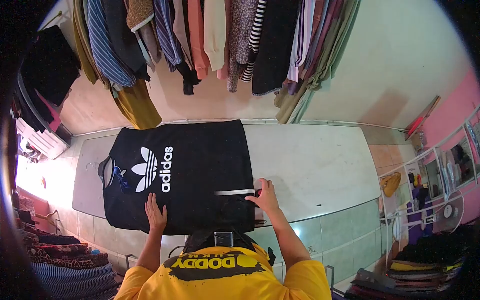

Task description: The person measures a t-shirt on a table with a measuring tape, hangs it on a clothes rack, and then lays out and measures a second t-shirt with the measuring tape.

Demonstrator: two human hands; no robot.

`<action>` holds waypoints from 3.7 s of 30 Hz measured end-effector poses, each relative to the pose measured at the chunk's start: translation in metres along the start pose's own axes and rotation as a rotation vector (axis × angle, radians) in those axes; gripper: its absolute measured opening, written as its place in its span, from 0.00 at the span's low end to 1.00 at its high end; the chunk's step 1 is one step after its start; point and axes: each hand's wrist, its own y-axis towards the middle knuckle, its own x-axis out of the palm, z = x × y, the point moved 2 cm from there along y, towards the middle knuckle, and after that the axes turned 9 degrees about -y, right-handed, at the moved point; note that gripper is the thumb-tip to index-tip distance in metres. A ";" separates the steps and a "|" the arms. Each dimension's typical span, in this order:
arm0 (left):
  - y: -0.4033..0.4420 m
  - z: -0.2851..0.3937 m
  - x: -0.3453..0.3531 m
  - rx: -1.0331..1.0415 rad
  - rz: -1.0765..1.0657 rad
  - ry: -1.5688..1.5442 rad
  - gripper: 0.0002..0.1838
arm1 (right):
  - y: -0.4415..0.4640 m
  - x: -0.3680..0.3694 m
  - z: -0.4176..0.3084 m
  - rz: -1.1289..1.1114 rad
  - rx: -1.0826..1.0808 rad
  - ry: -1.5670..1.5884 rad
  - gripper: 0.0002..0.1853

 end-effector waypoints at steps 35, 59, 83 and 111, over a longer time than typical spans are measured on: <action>0.028 -0.201 -0.107 -0.939 0.067 0.109 0.36 | -0.014 0.001 0.045 0.421 0.404 -0.763 0.33; 0.100 -0.108 -0.172 -0.695 0.441 -0.107 0.09 | 0.067 0.146 -0.095 -0.372 -0.284 -0.251 0.29; 0.235 -0.301 -0.342 -0.235 0.452 0.305 0.09 | 0.243 0.285 -0.507 0.139 -0.575 0.587 0.40; 0.526 -0.647 -0.520 0.200 0.425 -0.096 0.21 | 0.292 0.231 -0.931 -1.235 -0.109 1.337 0.33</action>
